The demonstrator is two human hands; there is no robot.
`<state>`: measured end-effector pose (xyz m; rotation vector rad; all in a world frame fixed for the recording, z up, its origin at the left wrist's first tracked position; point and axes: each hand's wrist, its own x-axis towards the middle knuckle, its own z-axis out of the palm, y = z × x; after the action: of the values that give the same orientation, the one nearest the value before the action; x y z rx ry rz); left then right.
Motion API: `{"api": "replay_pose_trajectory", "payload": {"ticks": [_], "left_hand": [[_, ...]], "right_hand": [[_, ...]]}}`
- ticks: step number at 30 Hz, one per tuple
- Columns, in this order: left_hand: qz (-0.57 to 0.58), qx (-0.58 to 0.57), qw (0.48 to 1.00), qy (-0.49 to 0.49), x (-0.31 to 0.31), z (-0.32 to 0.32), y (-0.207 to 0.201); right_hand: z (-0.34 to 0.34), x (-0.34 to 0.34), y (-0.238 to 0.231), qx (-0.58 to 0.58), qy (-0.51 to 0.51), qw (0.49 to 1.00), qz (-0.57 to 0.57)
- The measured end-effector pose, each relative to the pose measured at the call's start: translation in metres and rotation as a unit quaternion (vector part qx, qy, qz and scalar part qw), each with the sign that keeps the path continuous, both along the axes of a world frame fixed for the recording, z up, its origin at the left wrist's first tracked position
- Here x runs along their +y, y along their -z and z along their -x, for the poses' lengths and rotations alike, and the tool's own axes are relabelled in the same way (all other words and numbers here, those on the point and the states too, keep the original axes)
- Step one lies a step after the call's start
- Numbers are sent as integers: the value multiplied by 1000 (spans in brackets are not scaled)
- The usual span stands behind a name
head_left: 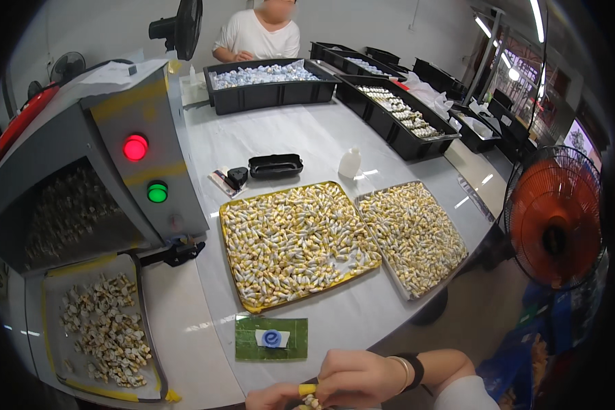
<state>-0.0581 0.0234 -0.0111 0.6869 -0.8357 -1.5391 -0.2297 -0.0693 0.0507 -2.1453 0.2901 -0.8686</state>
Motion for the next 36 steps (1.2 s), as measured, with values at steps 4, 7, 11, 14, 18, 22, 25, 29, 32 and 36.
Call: {"api": "replay_pose_trajectory", "payload": {"ticks": [4,7,11,14,18,22,25,29,32,36], "left_hand": [[-22,7,1000,-7,-7,-1,3],[-40,65,997,-19,-12,3,9],[-14,59,998,-8,-11,0,8],[-3,40,999,-3,-11,-1,8],[12,18,1000,8,-15,0,8],[15,12,1000,1,-15,1,7],[32,-117,992,24,-15,-15,-3],[146,-355,923,22,-7,-68,-40],[113,-544,813,-172,15,-122,-69],[58,-815,509,-271,5,-190,-94]], "right_hand": [[-6,-3,15,-26,10,996,-83],[-1,-4,23,-38,23,990,-137],[-2,-2,23,-30,15,990,-138],[-1,-3,25,-27,3,990,-136],[2,-9,26,-18,-15,992,-124],[-3,-12,24,9,-22,992,-121],[-1,-10,28,6,-18,995,-101],[5,-8,26,10,5,997,-78],[23,-9,29,16,58,995,-79],[34,-11,36,25,94,992,-76]]}}
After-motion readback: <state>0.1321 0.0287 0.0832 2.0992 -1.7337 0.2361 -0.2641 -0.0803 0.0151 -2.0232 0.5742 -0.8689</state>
